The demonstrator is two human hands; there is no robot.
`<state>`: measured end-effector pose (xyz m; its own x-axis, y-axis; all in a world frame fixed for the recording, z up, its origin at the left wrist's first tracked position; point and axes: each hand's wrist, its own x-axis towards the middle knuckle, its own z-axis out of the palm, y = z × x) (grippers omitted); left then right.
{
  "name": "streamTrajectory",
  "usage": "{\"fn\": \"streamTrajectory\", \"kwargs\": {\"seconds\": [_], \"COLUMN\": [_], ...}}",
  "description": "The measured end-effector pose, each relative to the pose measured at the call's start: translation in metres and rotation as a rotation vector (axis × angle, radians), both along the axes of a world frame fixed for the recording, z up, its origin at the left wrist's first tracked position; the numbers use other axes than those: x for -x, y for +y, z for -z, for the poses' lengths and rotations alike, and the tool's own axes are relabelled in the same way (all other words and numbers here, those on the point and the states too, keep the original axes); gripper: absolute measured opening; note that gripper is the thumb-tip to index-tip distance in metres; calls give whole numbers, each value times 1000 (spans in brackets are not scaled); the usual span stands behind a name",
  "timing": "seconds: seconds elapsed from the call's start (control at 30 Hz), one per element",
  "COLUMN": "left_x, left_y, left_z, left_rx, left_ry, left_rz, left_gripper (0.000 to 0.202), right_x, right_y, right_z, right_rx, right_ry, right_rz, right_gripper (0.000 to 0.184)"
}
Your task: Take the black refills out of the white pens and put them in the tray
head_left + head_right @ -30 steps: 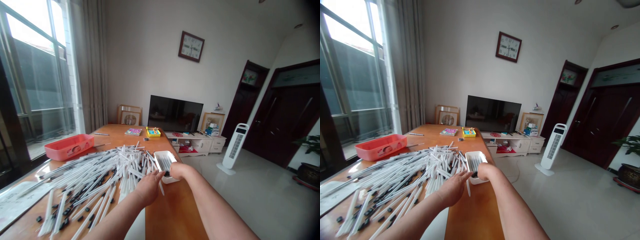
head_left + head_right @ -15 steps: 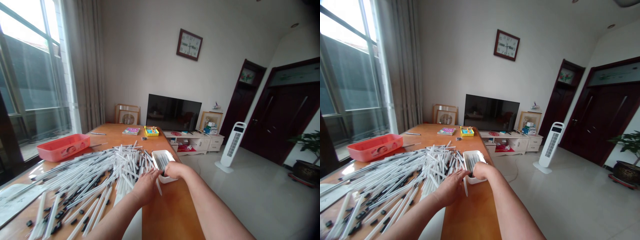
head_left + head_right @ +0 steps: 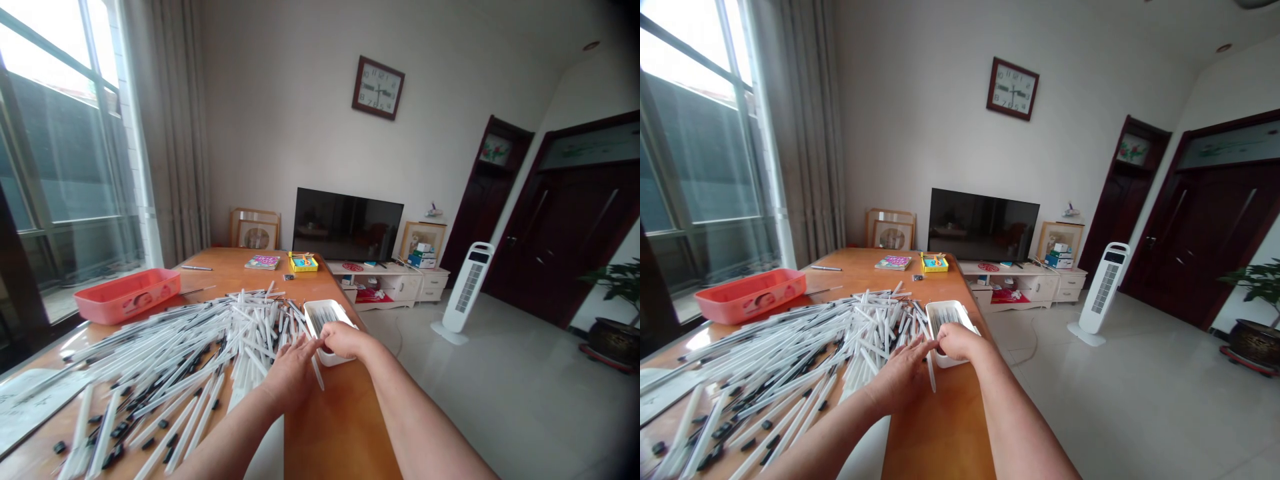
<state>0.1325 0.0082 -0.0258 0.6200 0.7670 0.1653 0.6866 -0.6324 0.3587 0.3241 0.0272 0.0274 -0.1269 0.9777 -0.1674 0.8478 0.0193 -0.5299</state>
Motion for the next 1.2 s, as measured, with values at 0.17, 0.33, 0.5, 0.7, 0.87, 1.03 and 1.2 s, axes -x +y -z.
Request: {"fn": "streamTrajectory", "kwargs": {"seconds": [0.17,0.33,0.5,0.7,0.87,1.03,1.2], "left_x": [1,10,37,74,99,130,167], "left_y": [-4,-5,-3,-8,-6,0,11], "left_z": [-5,-13,-22,-32,-28,-31,-30], "left_rx": [12,44,15,-27,-71,-104,-146], "left_ry": [-7,-45,-117,-165,-218,-230,-272], "left_rz": [-12,-66,-110,-155,-202,-231,-301], "left_gripper": [79,82,81,72,66,61,54], "right_x": [-8,-32,-41,-25,-16,-25,-21], "right_y": [3,-8,-23,-12,-6,-15,-37], "right_z": [-1,-7,-6,-6,-2,-9,-27], "right_rx": [-80,-198,-222,-199,-180,-233,-366], "right_ry": [116,95,-63,-265,-305,-236,-142], "right_rz": [126,276,303,237,203,221,309], "right_gripper": [17,24,21,8,7,11,21]}}
